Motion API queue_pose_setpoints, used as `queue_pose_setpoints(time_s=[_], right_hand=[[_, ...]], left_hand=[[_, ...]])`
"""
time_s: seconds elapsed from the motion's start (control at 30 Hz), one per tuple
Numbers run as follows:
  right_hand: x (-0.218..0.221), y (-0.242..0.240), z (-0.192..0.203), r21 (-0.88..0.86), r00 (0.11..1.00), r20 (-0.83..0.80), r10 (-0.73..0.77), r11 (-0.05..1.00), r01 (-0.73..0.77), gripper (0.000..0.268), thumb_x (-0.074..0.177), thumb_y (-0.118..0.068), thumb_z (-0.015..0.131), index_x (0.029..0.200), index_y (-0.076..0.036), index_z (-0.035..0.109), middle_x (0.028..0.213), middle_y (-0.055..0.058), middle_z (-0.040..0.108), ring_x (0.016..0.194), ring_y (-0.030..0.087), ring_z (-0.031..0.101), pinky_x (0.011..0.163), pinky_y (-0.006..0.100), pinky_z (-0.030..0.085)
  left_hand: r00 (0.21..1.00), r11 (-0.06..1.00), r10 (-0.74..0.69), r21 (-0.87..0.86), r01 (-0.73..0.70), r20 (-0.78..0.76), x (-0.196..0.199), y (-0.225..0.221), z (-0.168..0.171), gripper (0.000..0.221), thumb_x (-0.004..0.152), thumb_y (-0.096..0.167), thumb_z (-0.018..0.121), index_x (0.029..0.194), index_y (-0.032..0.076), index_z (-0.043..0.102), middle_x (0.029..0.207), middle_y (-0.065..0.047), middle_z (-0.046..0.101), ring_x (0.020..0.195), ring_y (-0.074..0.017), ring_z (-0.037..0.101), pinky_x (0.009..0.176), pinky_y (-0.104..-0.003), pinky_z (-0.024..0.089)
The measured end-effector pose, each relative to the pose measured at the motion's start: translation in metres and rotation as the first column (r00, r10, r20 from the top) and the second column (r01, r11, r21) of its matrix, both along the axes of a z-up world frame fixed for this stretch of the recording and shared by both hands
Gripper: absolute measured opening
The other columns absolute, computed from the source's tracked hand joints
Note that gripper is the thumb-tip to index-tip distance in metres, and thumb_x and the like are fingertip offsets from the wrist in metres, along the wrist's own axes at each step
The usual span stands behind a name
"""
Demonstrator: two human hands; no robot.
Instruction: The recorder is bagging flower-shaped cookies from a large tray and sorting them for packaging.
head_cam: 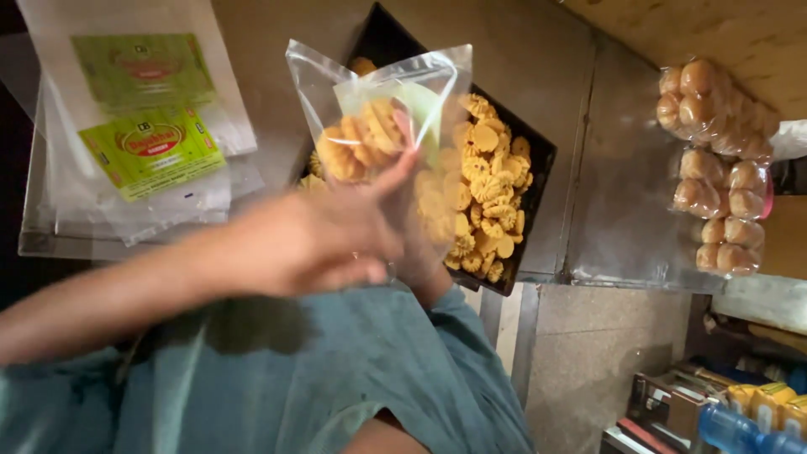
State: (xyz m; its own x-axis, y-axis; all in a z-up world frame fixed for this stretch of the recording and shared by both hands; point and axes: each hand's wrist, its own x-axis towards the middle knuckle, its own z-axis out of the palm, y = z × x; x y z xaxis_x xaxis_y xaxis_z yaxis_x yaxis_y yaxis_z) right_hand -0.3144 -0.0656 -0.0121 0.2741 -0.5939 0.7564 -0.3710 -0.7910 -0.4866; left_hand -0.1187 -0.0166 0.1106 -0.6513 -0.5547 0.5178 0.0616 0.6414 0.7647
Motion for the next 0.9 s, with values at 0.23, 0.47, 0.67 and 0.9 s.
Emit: queue_pose_setpoints(time_s=[0.23, 0.47, 0.67, 0.9], right_hand=[[-0.011, 0.024, -0.002, 0.392, 0.95, 0.268, 0.159, 0.883, -0.259, 0.072, 0.101, -0.029, 0.065, 0.155, -0.002, 0.027, 0.14, 0.021, 0.05, 0.126, 0.03, 0.059, 0.11, 0.044, 0.052], [-0.015, 0.038, 0.029, 0.133, 0.954, -0.296, 0.04, 0.991, -0.001, 0.096, 0.089, -0.023, 0.086, 0.154, -0.003, 0.019, 0.137, 0.021, 0.044, 0.125, 0.034, 0.054, 0.108, 0.047, 0.05], [0.004, 0.049, 0.051, 0.091, 0.874, -0.46, 0.157, 0.987, -0.13, 0.104, 0.091, -0.019, 0.093, 0.158, -0.007, 0.015, 0.149, 0.016, 0.039, 0.137, 0.033, 0.047, 0.117, 0.045, 0.046], [0.012, 0.056, 0.082, 0.434, 0.684, -0.563, 0.464, 0.87, -0.232, 0.102, 0.087, -0.028, 0.091, 0.155, -0.004, 0.02, 0.152, 0.024, 0.036, 0.145, 0.043, 0.04, 0.121, 0.05, 0.04]], left_hand=[[0.739, 0.959, 0.154, 0.082, -0.272, 0.656, 0.031, -0.084, 0.017, 0.104, 0.079, 0.077, 0.067, 0.162, 0.021, 0.039, 0.135, -0.012, 0.069, 0.11, -0.0337, 0.073, 0.099, -0.049, 0.054], [0.932, 0.883, -0.159, 0.469, -0.014, 0.326, 0.016, -0.071, -0.056, 0.083, 0.081, 0.066, 0.063, 0.146, 0.017, 0.05, 0.122, -0.011, 0.073, 0.113, -0.0298, 0.07, 0.095, -0.043, 0.053], [0.937, 0.634, -0.113, 0.702, 0.323, -0.33, 0.011, -0.023, -0.123, 0.08, 0.09, 0.059, 0.072, 0.144, 0.004, 0.048, 0.123, -0.009, 0.066, 0.112, -0.0205, 0.066, 0.097, -0.036, 0.056], [0.823, 0.334, 0.141, 0.809, 0.483, -0.55, 0.013, 0.015, -0.166, 0.072, 0.095, 0.05, 0.071, 0.145, 0.005, 0.045, 0.122, -0.007, 0.06, 0.113, -0.0181, 0.059, 0.094, -0.036, 0.051]])
